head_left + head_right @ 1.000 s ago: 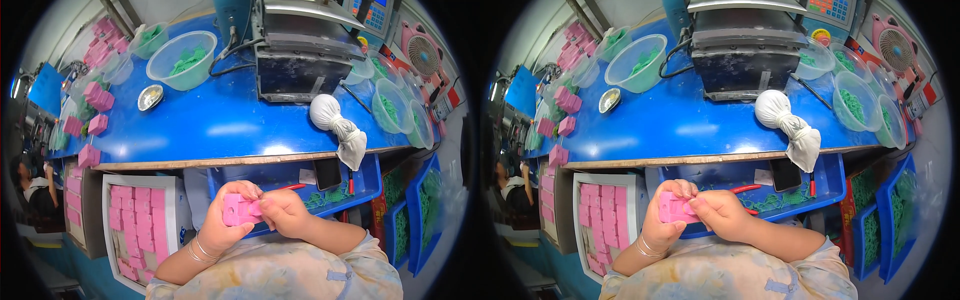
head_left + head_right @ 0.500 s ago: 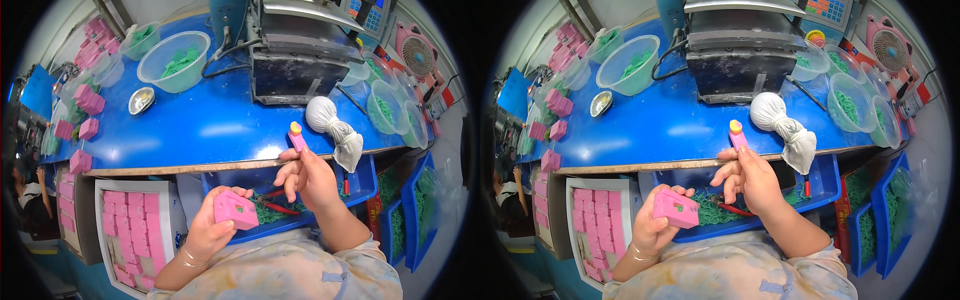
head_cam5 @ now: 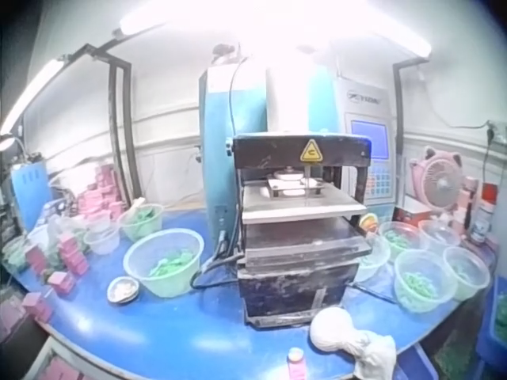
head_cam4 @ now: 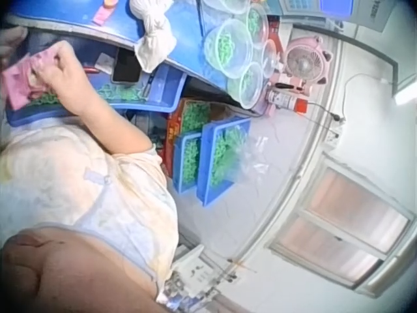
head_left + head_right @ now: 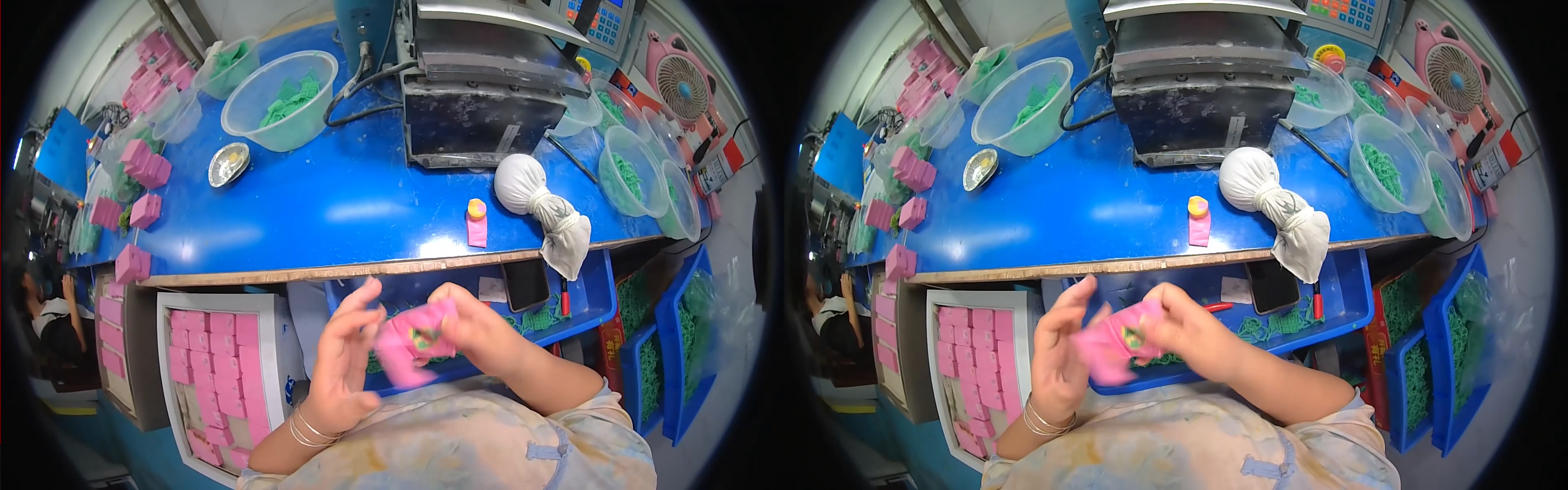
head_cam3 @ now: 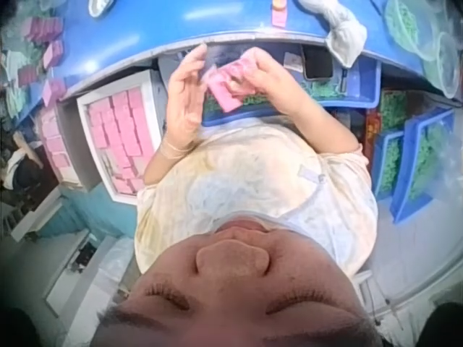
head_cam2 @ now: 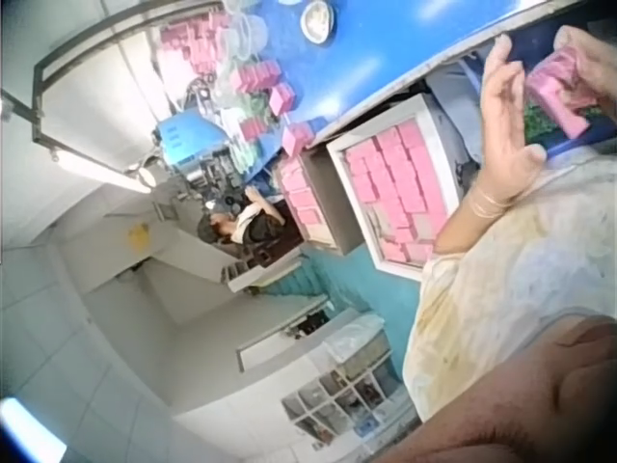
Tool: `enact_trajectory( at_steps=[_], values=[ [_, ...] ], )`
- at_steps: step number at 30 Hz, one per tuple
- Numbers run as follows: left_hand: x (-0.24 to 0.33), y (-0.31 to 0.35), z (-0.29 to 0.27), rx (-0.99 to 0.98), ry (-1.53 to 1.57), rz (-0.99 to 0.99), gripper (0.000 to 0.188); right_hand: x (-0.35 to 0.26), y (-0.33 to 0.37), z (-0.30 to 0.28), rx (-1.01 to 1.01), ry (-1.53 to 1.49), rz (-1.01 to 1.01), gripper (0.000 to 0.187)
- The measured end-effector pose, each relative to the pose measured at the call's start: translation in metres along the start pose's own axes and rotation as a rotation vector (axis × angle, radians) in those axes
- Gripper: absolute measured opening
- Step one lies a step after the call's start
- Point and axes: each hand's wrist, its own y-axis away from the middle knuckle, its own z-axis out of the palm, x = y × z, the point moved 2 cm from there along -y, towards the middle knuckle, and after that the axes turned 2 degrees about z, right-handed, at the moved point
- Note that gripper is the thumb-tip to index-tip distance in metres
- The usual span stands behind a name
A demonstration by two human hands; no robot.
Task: The recorder places green wax patterns into pink rubber molds and uses an industrial press at a workshop station.
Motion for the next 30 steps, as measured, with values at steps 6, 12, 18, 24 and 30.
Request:
enact_trajectory(
  at_steps=[6, 12, 18, 24, 30],
  values=[
    [-0.006, 0.003, 0.016, -0.472, 0.555, -0.863, 0.080, -0.026, 0.003, 0.007, -0.401, 0.793, -0.403, 0.020],
    [-0.003, -0.004, 0.011, -0.020, 0.607, -0.444, 0.063, -0.044, 0.009, 0.016, -0.115, 1.084, -0.621, 0.018],
    [-0.014, -0.009, -0.005, 0.230, 0.746, -0.458, 0.058, 0.010, 0.016, 0.038, -0.284, 1.086, -0.502, 0.029],
    [-0.014, 0.003, 0.004, 0.228, 0.483, -0.464, 0.060, -0.002, 0.006, 0.021, 0.048, 0.853, -0.401, 0.033],
    [-0.017, 0.008, 0.017, 0.326, 0.393, -0.452, 0.057, -0.010, -0.004, 0.023, -0.110, 1.065, -0.494, 0.024]
  ],
)
